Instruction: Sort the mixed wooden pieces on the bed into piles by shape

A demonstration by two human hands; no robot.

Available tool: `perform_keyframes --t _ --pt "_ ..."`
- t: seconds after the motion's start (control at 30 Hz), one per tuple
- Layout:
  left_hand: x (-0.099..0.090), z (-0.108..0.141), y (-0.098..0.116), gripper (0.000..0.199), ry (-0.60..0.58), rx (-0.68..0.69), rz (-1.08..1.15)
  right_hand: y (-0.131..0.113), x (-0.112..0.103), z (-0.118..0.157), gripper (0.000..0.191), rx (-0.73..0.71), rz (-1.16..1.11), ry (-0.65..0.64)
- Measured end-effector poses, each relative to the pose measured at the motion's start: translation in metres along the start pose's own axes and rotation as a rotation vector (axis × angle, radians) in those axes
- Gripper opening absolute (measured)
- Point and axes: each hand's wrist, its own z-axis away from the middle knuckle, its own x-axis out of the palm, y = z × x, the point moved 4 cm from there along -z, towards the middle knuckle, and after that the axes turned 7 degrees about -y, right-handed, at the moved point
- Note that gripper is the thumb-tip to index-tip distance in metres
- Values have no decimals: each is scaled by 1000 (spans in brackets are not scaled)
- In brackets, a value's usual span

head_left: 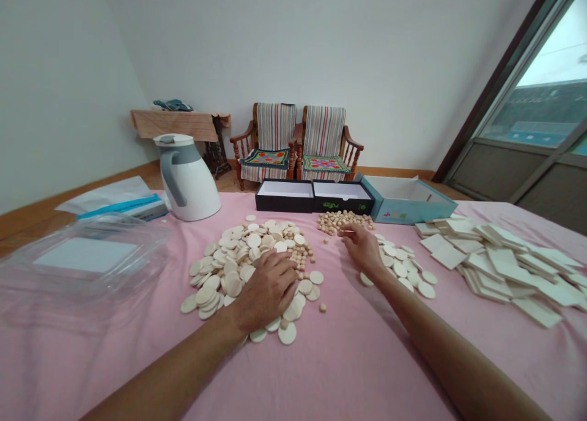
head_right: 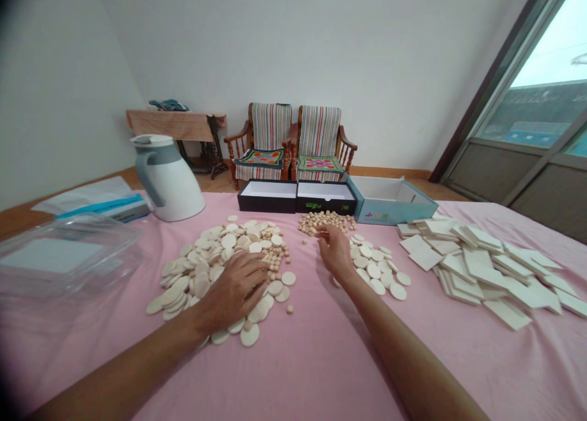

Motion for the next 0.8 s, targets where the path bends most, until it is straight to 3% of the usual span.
perform_keyframes --t 0.17,0.3,0.53,0.63,0.73,0.8 --pt "-1 0 1 16 6 2 -11 -16 27 11 31 -317 303 -239" --pt "-2 0 2 15 8 1 -17 -22 34 16 30 -316 451 -336" --pt "-1 0 1 15 6 -3 -20 -11 26 1 19 -114 444 -332" --pt "0 1 1 15 1 -5 -22 -11 14 -17 24 -41 489 -236" --pt "0 1 0 16 -5 -2 -23 -25 5 -26 30 -82 471 -70" --pt "0 0 1 16 -8 3 -23 -37 10 -22 25 -133 422 -86"
